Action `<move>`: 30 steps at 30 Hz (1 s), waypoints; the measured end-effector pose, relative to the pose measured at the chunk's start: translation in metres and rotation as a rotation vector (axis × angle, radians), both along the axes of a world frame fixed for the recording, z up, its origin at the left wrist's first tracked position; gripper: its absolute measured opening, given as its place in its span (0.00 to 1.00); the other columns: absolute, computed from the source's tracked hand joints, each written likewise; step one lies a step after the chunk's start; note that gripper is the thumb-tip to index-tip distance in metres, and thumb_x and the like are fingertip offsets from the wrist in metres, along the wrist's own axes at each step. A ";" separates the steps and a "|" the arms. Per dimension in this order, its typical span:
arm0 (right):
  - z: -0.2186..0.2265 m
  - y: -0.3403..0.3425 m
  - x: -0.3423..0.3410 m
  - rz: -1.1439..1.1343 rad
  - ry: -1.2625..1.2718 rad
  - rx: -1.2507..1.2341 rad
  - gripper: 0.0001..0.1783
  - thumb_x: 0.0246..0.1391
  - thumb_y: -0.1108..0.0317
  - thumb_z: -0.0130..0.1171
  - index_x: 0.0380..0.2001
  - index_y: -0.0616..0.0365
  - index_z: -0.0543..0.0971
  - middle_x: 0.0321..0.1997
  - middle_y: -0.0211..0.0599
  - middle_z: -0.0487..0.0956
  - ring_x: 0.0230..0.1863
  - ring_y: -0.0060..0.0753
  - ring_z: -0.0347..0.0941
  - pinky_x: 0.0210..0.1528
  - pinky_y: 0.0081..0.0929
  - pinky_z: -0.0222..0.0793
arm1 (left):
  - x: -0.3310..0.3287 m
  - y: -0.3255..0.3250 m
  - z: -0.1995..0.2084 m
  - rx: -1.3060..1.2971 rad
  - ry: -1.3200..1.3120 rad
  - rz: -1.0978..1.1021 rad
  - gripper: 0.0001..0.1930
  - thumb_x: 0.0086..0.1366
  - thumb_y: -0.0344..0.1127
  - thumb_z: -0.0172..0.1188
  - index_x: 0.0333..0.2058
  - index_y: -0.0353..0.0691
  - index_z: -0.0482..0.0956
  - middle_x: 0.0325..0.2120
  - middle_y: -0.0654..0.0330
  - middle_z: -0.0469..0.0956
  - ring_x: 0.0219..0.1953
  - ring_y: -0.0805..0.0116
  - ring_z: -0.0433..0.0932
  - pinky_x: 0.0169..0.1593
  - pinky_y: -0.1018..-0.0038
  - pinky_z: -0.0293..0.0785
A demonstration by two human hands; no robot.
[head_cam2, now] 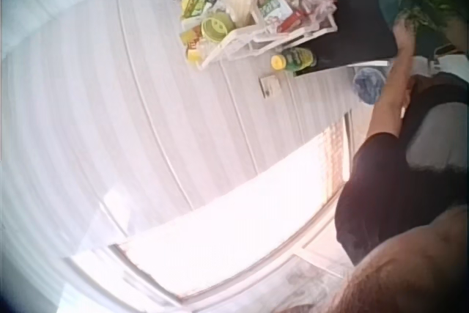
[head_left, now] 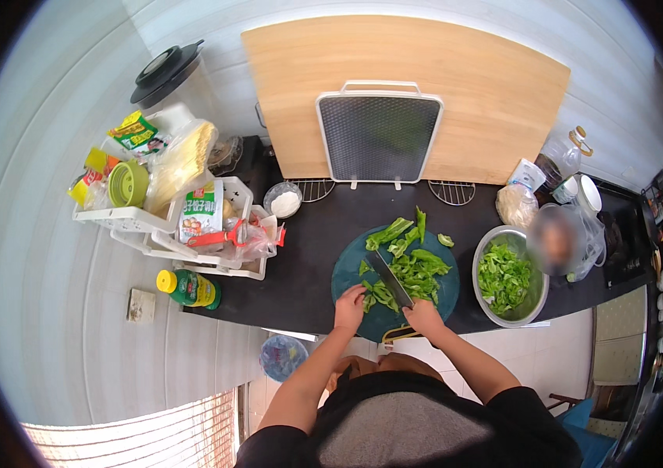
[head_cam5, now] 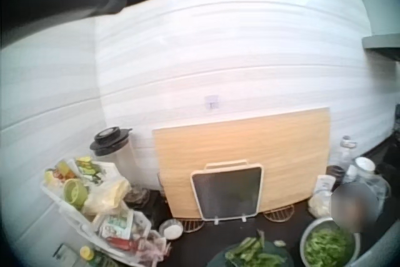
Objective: The person chops green leafy vegetables on a blue cutting board using a knife. They slice the vegetables into smaller pieces and transfer them into a metal bowl. The person handles the vegetables one at a time, maintaining a steady chopping rhythm.
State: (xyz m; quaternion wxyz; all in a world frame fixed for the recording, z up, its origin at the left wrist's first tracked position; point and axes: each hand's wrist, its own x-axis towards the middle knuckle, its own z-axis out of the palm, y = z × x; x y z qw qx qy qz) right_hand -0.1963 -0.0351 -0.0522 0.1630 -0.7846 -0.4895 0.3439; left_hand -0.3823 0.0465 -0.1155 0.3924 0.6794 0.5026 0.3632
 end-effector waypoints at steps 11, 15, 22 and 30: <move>0.027 -0.042 0.043 -0.314 -0.005 -0.004 0.16 0.46 0.60 0.56 0.26 0.65 0.75 0.25 0.55 0.76 0.33 0.57 0.73 0.36 0.42 0.69 | 0.050 0.086 0.037 0.211 0.480 -0.156 0.19 0.55 0.31 0.59 0.47 0.35 0.71 0.49 0.50 0.69 0.52 0.52 0.64 0.53 0.64 0.65; 0.018 -0.056 0.046 -0.366 0.008 -0.003 0.16 0.46 0.60 0.57 0.23 0.65 0.74 0.25 0.55 0.76 0.32 0.57 0.73 0.36 0.44 0.69 | 0.081 0.114 0.028 0.142 0.620 -0.236 0.25 0.54 0.34 0.61 0.51 0.34 0.67 0.51 0.48 0.65 0.53 0.51 0.63 0.54 0.63 0.64; 0.014 -0.074 0.052 -0.238 -0.041 -0.002 0.13 0.46 0.60 0.57 0.23 0.61 0.75 0.21 0.53 0.75 0.28 0.56 0.72 0.31 0.45 0.67 | 0.105 0.115 0.032 -0.228 0.635 -0.160 0.21 0.54 0.36 0.60 0.46 0.34 0.70 0.46 0.48 0.66 0.47 0.55 0.69 0.47 0.62 0.70; 0.013 -0.051 0.034 0.251 -0.120 -0.020 0.14 0.48 0.58 0.52 0.24 0.59 0.76 0.23 0.50 0.77 0.29 0.54 0.74 0.33 0.44 0.70 | 0.050 0.116 0.024 -0.546 -0.126 0.062 0.14 0.61 0.35 0.48 0.43 0.34 0.72 0.26 0.62 0.72 0.25 0.74 0.72 0.26 0.76 0.72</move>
